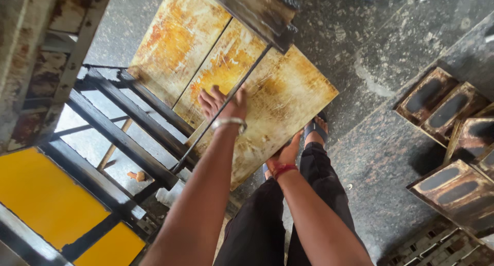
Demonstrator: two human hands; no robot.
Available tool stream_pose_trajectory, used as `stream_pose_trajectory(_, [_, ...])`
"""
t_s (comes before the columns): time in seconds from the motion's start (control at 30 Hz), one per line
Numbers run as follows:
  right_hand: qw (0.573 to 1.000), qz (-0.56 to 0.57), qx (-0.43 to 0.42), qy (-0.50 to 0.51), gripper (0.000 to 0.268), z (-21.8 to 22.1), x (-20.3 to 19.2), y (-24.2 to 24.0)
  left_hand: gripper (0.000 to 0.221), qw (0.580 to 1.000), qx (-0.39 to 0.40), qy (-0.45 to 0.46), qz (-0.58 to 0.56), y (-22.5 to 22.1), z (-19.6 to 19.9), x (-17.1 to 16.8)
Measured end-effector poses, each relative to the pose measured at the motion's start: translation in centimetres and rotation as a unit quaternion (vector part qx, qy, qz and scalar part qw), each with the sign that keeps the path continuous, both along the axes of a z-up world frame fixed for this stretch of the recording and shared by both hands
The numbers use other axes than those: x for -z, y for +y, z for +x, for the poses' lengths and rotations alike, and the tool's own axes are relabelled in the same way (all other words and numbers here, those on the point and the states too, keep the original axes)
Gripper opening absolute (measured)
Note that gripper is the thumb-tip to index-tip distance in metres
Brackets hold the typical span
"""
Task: The person stacks flat metal trays one by one into the slots of a multi-tiered metal rack by hand.
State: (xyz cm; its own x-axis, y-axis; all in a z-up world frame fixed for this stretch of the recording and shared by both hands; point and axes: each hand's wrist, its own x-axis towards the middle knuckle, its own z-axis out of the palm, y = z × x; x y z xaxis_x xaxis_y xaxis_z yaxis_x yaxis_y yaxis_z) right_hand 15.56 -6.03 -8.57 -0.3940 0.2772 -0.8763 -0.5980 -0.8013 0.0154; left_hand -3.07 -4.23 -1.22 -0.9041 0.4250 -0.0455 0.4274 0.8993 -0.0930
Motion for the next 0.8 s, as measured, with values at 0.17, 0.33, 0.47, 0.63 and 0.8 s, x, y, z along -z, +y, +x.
stream_pose_trajectory(0.17, [0.993,-0.034,-0.109,0.003,0.091,-0.8,-0.6,-1.3,0.071,0.935,0.004,-0.355,-0.016,-1.9,7.0,-11.4])
stream_pose_trajectory(0.33, [0.974,-0.047,-0.222,-0.016,0.070,-3.9,-1.5,-0.1,0.067,0.966,0.045,-0.234,0.102,-3.0,1.2,-19.9])
stream_pose_trajectory(0.47, [0.980,-0.024,-0.196,0.036,0.063,-6.9,-0.4,0.0,0.079,0.968,0.159,-0.191,-0.037,0.4,-2.6,-14.3])
stream_pose_trajectory(0.63, [0.985,0.020,-0.143,0.089,0.065,-8.8,4.8,-1.3,0.089,0.961,0.148,-0.233,0.024,-1.7,-2.6,-12.3])
stream_pose_trajectory(0.8, [0.978,0.059,-0.124,0.157,0.060,-16.9,6.0,-0.7,0.101,0.962,0.168,-0.207,0.065,-2.3,-2.9,-11.7])
